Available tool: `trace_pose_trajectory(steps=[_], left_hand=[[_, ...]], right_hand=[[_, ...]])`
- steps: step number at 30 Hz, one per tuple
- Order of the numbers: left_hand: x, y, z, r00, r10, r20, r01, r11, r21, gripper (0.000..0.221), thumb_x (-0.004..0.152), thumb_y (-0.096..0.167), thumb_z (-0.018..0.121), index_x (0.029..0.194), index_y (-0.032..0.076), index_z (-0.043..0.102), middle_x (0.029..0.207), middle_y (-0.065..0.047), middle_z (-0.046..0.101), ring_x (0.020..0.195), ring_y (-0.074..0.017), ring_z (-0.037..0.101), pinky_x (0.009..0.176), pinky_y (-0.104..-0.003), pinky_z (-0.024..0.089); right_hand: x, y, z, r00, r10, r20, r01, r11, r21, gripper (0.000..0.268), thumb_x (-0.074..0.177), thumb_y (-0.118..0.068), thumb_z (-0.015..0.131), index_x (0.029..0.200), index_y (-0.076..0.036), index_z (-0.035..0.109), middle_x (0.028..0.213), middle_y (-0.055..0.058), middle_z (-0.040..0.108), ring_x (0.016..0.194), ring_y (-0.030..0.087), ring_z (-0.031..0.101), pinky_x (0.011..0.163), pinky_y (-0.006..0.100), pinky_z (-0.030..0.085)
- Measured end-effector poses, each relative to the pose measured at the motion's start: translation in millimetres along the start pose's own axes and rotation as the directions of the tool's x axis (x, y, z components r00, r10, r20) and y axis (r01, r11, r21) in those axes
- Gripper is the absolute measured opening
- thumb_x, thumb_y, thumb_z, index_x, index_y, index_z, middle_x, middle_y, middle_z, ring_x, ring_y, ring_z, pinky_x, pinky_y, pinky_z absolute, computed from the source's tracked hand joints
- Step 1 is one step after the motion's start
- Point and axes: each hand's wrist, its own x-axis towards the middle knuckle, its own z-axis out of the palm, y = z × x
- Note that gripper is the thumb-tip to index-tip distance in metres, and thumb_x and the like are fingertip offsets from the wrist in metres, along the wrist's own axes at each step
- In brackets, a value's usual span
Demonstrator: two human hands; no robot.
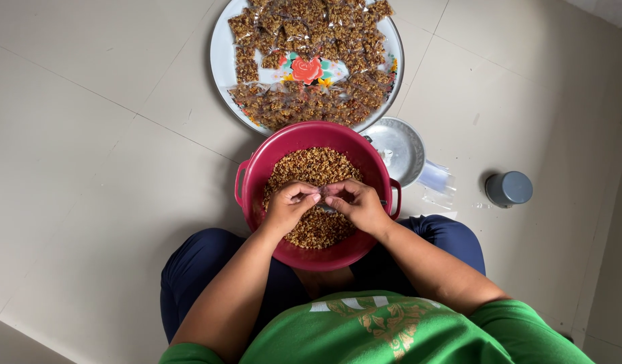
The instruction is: Sorting through small seeds in a bowl using hands and a spoon
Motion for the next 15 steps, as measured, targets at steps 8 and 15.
trace_pose_trajectory(steps=[8, 15], left_hand=[[-3.8, 24.3, 0.4, 0.998, -0.043, -0.049, 0.044, 0.999, 0.028, 0.009, 0.094, 0.014, 0.075, 0.093, 0.005, 0.077, 0.099, -0.017, 0.077, 0.104, -0.0314, 0.072, 0.084, -0.046, 0.061], [-1.0, 19.5, 4.6, 0.985, -0.026, -0.17, 0.019, 0.999, -0.042, 0.01, 0.093, 0.014, 0.077, 0.093, 0.004, 0.078, 0.086, -0.015, 0.078, 0.093, -0.0235, 0.073, 0.085, -0.042, 0.059]], right_hand=[[-0.5, 12.3, 9.1, 0.999, 0.023, -0.022, -0.023, 1.0, -0.008, 0.013, 0.093, -0.017, 0.078, 0.092, -0.005, 0.08, 0.076, 0.013, 0.074, 0.077, 0.03, 0.073, 0.078, 0.04, 0.056], [-1.7, 19.9, 18.9, 0.937, 0.277, 0.211, -0.34, 0.861, 0.377, 0.037, 0.084, -0.011, 0.087, 0.109, 0.006, 0.066, 0.087, 0.016, 0.068, 0.075, 0.024, 0.073, 0.068, 0.038, 0.066]])
